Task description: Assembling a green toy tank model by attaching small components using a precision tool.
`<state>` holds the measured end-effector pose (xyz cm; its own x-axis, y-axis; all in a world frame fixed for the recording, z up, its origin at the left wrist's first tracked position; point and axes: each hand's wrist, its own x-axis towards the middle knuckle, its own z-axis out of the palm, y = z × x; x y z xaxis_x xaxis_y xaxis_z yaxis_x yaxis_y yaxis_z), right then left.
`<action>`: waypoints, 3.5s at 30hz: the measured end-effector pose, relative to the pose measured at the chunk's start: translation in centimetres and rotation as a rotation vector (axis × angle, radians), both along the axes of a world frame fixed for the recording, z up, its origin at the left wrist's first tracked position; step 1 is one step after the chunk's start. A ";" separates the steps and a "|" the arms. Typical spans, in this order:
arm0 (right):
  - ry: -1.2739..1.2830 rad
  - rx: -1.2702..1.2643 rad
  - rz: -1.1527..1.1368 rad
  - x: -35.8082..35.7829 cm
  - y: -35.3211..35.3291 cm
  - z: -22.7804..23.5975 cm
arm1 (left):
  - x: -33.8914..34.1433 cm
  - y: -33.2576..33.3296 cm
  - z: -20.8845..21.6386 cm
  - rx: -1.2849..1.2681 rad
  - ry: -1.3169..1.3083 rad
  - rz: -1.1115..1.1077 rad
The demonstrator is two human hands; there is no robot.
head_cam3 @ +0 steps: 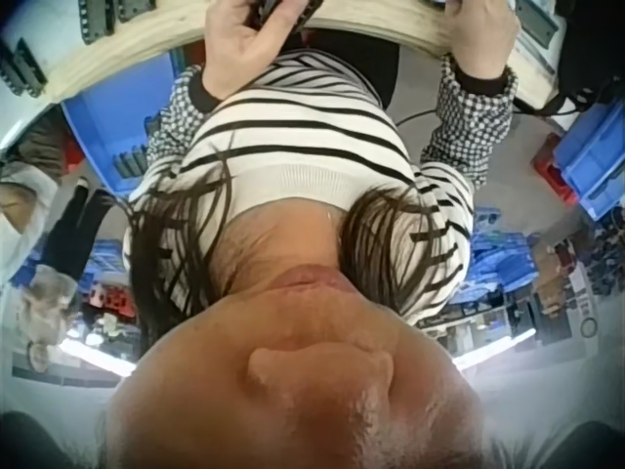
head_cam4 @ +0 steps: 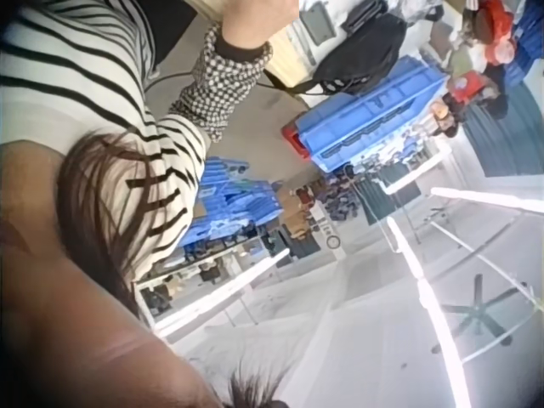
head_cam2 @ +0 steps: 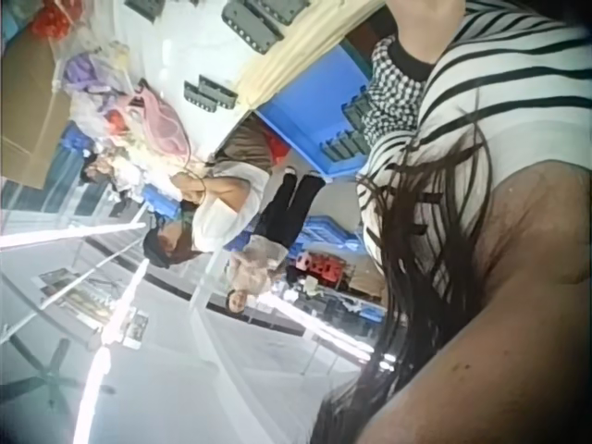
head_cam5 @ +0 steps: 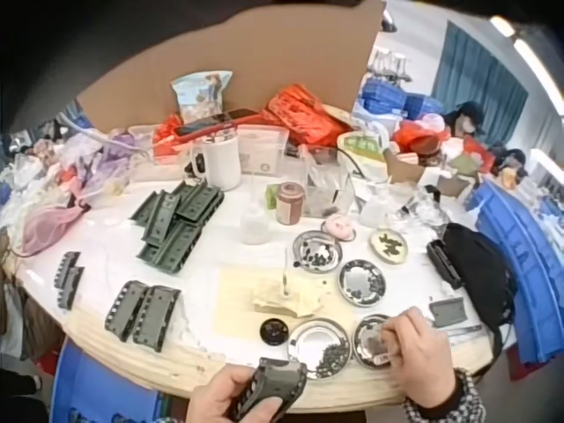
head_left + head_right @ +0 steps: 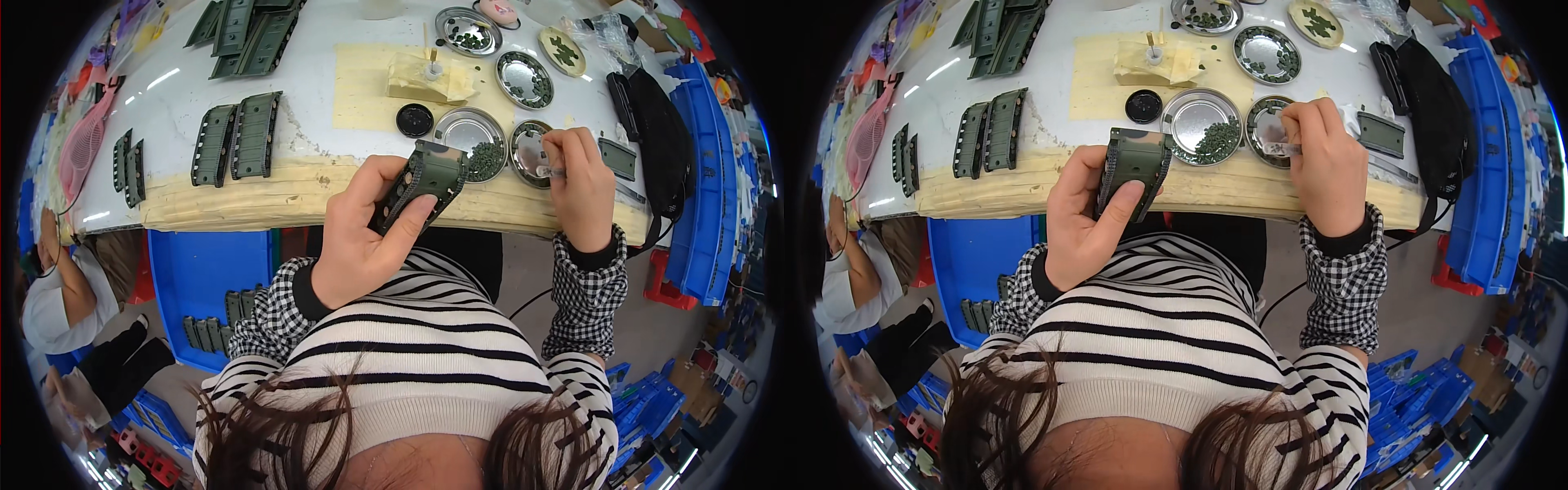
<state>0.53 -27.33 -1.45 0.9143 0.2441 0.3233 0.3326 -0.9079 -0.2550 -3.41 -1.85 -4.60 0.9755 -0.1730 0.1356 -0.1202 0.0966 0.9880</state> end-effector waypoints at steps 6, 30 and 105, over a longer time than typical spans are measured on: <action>-0.022 0.265 0.040 0.4 0.3 -0.3 | 0.1 -0.2 -0.1 -0.004 -0.008 0.005; -0.253 0.427 0.200 -1.9 10.0 1.7 | 0.8 0.0 1.1 0.408 -0.434 0.154; 0.228 1.314 0.226 2.6 10.8 2.8 | 1.6 2.7 -0.6 -1.011 0.622 -0.464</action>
